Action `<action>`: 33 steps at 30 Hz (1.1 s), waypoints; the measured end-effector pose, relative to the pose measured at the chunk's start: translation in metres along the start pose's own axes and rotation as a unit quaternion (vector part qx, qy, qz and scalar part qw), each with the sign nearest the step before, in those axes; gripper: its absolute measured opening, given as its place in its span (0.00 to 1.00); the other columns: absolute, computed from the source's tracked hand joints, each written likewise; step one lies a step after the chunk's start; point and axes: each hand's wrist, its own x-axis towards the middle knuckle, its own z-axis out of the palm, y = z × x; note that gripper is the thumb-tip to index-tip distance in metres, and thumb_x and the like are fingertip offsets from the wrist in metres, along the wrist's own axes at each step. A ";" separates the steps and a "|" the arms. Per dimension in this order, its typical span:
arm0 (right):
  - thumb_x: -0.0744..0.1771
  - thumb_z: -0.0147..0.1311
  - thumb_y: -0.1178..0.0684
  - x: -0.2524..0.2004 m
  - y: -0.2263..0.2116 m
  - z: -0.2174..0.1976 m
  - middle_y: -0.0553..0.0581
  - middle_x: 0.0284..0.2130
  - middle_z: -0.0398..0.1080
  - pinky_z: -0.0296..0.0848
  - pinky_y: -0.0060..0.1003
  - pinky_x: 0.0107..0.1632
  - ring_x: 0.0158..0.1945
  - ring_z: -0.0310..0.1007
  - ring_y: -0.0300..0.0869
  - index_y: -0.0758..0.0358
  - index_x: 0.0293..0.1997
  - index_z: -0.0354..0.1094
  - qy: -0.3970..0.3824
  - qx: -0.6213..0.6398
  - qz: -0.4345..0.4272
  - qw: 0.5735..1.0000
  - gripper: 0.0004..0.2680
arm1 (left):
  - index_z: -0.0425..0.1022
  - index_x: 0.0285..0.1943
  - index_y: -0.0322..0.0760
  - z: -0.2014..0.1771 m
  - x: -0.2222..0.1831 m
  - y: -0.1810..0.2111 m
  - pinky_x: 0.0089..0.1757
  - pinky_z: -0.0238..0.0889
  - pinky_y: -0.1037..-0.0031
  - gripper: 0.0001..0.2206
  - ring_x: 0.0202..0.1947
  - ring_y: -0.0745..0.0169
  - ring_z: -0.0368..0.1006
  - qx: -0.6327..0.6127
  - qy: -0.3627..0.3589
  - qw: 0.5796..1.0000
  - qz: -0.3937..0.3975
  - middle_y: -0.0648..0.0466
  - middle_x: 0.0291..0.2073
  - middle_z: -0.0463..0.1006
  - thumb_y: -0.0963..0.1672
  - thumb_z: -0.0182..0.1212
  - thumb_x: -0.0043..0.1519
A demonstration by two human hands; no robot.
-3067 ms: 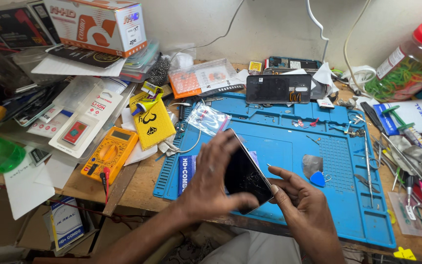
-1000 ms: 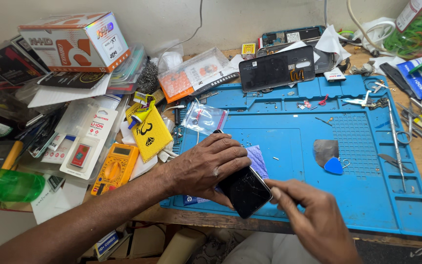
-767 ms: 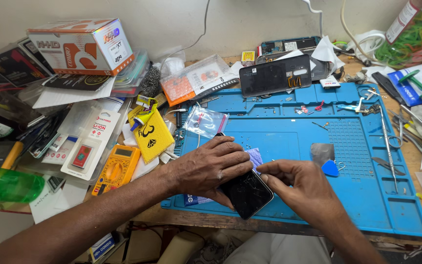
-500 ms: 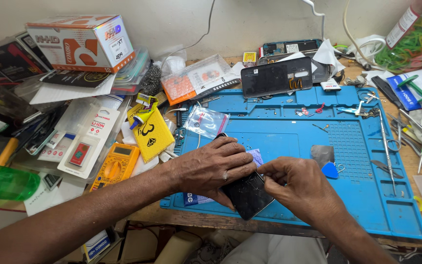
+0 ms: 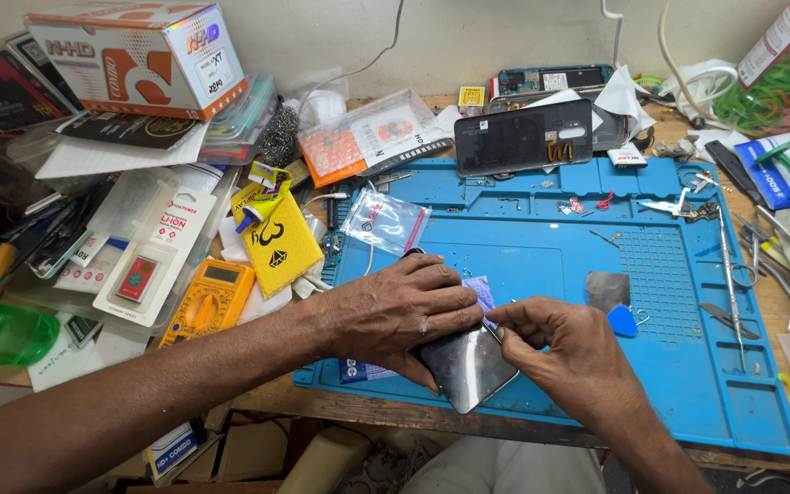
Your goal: The person disassembles a smartphone by prying open the casing with a plastic tool and removing the back cover. They then use tweezers to manipulate internal components and connectors, repeatedly opening and closing the device to inspect the interior.
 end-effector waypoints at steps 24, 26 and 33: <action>0.64 0.58 0.56 0.005 0.011 -0.006 0.57 0.36 0.84 0.81 0.33 0.43 0.38 0.83 0.37 0.66 0.52 0.78 -0.096 0.156 0.022 0.983 0.13 | 0.64 0.68 0.36 0.003 0.004 0.004 0.65 0.50 0.43 0.44 0.63 0.47 0.64 0.011 -0.045 0.999 -0.015 0.49 0.57 0.71 0.61 0.70 0.46; 0.64 0.61 0.55 0.003 0.016 -0.008 0.57 0.38 0.84 0.81 0.32 0.44 0.39 0.83 0.37 0.65 0.55 0.76 -0.116 0.155 0.035 0.980 0.15 | 0.63 0.70 0.38 0.004 0.002 0.005 0.66 0.46 0.40 0.45 0.66 0.48 0.62 0.019 -0.048 0.998 -0.023 0.50 0.61 0.69 0.61 0.70 0.46; 0.63 0.61 0.59 -0.006 0.037 -0.002 0.61 0.42 0.83 0.80 0.33 0.45 0.40 0.82 0.38 0.72 0.53 0.77 -0.072 0.299 -0.005 0.951 0.13 | 0.52 0.78 0.44 -0.007 -0.013 0.030 0.70 0.43 0.45 0.49 0.75 0.44 0.51 -0.008 0.147 0.980 -0.135 0.43 0.72 0.59 0.59 0.70 0.49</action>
